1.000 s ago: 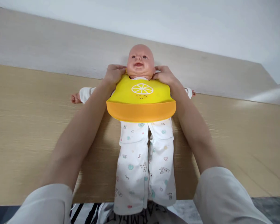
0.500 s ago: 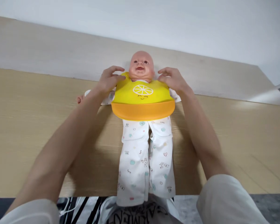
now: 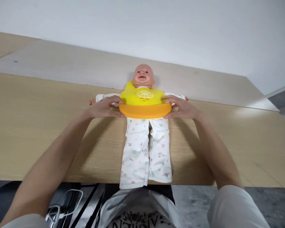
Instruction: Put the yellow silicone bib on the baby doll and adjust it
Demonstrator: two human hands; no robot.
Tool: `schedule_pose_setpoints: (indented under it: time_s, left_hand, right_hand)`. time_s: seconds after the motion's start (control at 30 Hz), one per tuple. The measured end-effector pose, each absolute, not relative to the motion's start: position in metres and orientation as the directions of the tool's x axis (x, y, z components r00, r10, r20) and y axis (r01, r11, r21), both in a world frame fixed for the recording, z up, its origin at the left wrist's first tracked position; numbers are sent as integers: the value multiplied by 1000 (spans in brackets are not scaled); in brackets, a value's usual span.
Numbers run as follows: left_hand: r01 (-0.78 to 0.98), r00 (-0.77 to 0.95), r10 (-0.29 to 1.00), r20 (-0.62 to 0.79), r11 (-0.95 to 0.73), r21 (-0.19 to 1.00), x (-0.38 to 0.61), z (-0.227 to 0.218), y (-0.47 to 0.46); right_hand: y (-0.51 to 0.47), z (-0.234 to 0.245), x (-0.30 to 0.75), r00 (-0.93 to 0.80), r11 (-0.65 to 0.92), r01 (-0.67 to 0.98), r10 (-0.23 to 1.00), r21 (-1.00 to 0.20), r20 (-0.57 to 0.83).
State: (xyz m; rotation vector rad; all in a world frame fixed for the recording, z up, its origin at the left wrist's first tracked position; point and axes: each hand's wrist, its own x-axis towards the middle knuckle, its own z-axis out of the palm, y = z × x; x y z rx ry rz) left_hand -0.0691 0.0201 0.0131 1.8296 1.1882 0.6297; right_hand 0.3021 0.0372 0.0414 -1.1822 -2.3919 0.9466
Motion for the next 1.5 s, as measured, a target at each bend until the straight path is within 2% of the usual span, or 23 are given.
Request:
schedule_pose_setpoints:
  time_s: [0.1,0.23,0.3,0.43,0.53,0.63,0.73,0.87,0.93,1.0,1.07,1.13,1.2,1.27,1.33,1.4,1.5]
  left_hand:
    - [392,401,915,-46,-126,911,-67,12,20]
    - [265,333,942,28,-122,957,-72,12,22]
    - [293,349,937,-8,-101,951,-76,10,23]
    - [389,487,856,-175,-33,921,-79,3,26]
    - [400,526,831,-178,-57,915,-78,2,26]
    - [446,496,850,-176,-76,892,-78,4,24]
    - [465,472,857,-207,-43,884,-80,5,23]
    - [277,447,870,-208,86,957,-84,-2,24]
    - [139,377,909,-178,135,981,-85,-6,26]
    - [67,227,965,-130,118,991,-86,-9,28]
    - [126,45,998,-48,42,991,-87,-9,30]
    - [351,-64,991,113,-84,933,-91,-11,33]
    - [634,-5,956,295,-225,740,-99,-14,36]
    - [789,123,926,358,-310,531,-108,-20,39]
    - [819,185,934,307,-319,477,-116,-27,41]
    - [814,165,948,270,-286,506,-119,-31,42]
    - [812,93,948,306,-250,528,-115,-31,40]
  right_hand:
    - [31,47,297,-591,451,598,806,-663,15]
    - [25,52,294,-516,390,656,856,-647,-7]
    - [24,51,293,-493,336,664,868,-668,-53]
    - [26,45,292,-556,285,618,817,-733,-151]
    - [27,42,292,-567,267,590,809,-762,-156]
    - [27,41,293,-561,245,572,813,-783,-156]
    - [29,41,297,-616,203,523,761,-828,-203]
    - [34,45,311,-666,101,398,716,-912,-211]
    - [37,45,322,-631,76,355,755,-932,-179]
    - [42,40,333,-528,97,356,842,-930,-114]
    - [51,29,344,-362,158,440,932,-884,-14]
    - [61,14,354,-219,242,636,967,-733,130]
    - [71,-3,358,-188,291,826,949,-482,251]
    - [77,-17,357,-226,309,906,931,-290,286]
    - [80,-25,351,-251,316,918,931,-240,264]
    - [80,-24,344,-239,301,923,937,-241,254]
    - [73,-9,339,-205,246,934,963,-259,174]
